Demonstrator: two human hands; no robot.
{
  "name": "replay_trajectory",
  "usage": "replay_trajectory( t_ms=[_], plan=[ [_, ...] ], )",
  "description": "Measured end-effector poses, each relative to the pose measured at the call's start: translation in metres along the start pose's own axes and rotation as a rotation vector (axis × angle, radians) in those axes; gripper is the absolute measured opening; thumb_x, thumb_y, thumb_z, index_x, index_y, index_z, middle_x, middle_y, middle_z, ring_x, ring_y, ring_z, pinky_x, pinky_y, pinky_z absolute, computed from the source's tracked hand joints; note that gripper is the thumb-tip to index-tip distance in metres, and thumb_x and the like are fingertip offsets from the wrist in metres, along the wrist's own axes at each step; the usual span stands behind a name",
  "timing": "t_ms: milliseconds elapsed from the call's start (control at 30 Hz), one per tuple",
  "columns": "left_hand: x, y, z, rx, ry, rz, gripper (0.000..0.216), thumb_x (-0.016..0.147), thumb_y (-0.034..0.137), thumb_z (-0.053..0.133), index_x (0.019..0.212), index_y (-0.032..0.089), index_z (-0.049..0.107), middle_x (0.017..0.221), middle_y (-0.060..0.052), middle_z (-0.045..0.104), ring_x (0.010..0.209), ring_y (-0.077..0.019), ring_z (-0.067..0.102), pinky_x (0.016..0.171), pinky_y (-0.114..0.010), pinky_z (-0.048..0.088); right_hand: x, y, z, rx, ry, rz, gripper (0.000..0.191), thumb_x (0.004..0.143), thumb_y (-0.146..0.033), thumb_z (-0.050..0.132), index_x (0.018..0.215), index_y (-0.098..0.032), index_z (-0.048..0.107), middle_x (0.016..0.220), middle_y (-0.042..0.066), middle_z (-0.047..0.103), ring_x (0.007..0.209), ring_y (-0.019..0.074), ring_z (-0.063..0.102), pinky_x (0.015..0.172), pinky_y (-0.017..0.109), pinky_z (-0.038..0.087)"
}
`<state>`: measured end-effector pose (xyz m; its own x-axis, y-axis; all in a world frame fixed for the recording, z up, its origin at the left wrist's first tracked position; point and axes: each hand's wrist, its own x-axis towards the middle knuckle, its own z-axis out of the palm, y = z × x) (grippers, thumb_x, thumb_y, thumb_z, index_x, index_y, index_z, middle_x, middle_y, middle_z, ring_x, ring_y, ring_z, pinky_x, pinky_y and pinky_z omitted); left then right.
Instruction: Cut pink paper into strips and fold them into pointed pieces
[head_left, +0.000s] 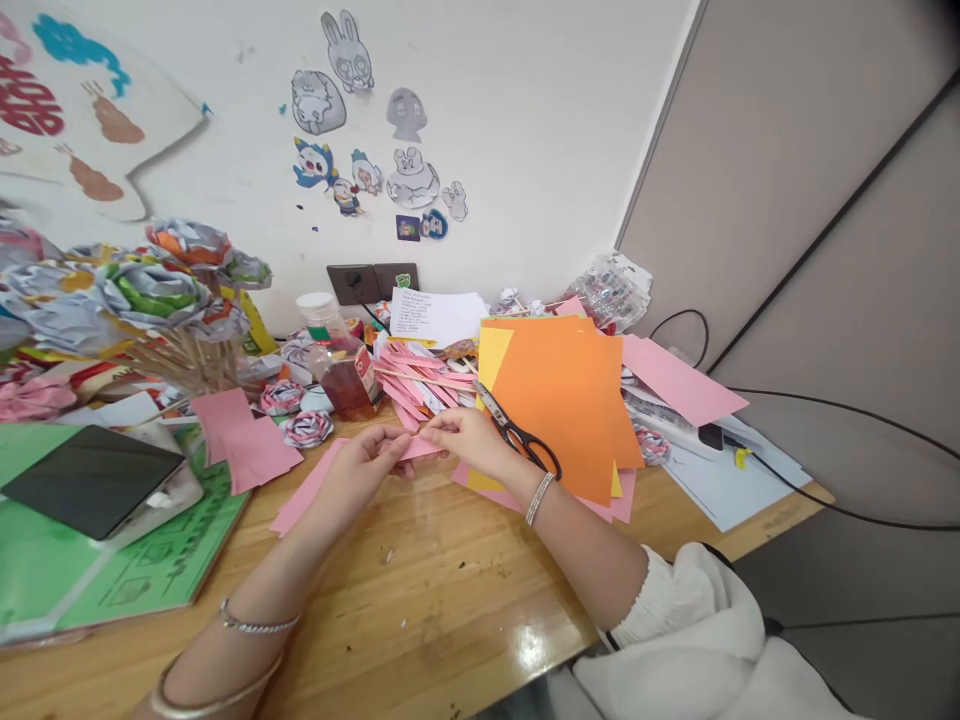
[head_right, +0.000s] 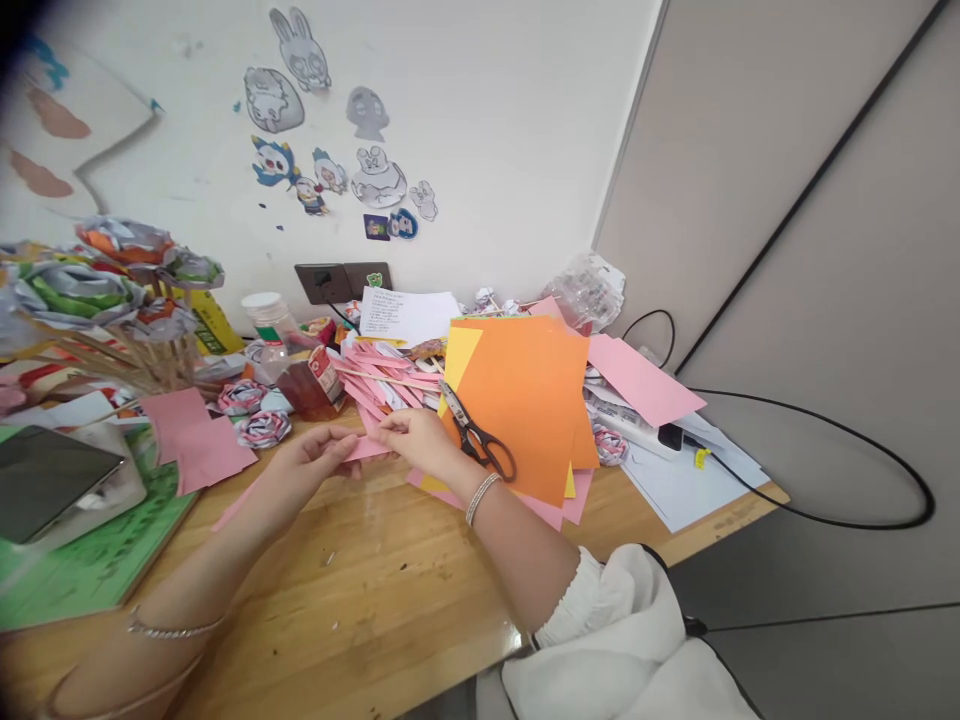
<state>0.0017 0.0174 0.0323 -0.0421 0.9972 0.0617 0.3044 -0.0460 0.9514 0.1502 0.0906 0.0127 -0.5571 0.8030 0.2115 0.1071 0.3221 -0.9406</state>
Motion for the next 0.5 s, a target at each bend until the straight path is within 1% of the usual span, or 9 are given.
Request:
replay_trajectory(
  t_ms=[167, 333, 500],
  plan=[
    [-0.0012, 0.0016, -0.0034, -0.013, -0.038, 0.023, 0.023, 0.076, 0.04, 0.051, 0.078, 0.018, 0.058, 0.06, 0.003, 0.06, 0.057, -0.0133, 0.057, 0.06, -0.025, 0.044, -0.0004, -0.0033, -0.0034, 0.039, -0.064, 0.003, 0.018, 0.073, -0.031, 0.058, 0.072, -0.013, 0.062, 0.061, -0.002, 0.055, 0.056, 0.0091, 0.05, 0.053, 0.02, 0.038],
    [-0.0023, 0.0026, -0.0043, 0.02, -0.039, 0.05, 0.022, 0.078, 0.04, 0.05, 0.075, 0.018, 0.056, 0.057, 0.003, 0.058, 0.057, -0.0128, 0.057, 0.06, -0.023, 0.043, -0.0004, -0.0055, -0.0055, 0.064, -0.078, 0.009, 0.018, 0.073, -0.03, 0.057, 0.072, -0.013, 0.061, 0.062, -0.001, 0.055, 0.053, 0.0085, 0.049, 0.05, 0.02, 0.039],
    [-0.0023, 0.0056, -0.0047, -0.069, -0.027, 0.03, 0.022, 0.078, 0.039, 0.05, 0.073, 0.019, 0.057, 0.057, 0.003, 0.059, 0.055, -0.0122, 0.055, 0.059, -0.023, 0.045, 0.0001, -0.0063, -0.0075, 0.127, -0.143, -0.082, 0.019, 0.077, -0.031, 0.054, 0.077, -0.013, 0.061, 0.068, 0.0, 0.056, 0.059, 0.0102, 0.052, 0.054, 0.021, 0.042]
  ],
)
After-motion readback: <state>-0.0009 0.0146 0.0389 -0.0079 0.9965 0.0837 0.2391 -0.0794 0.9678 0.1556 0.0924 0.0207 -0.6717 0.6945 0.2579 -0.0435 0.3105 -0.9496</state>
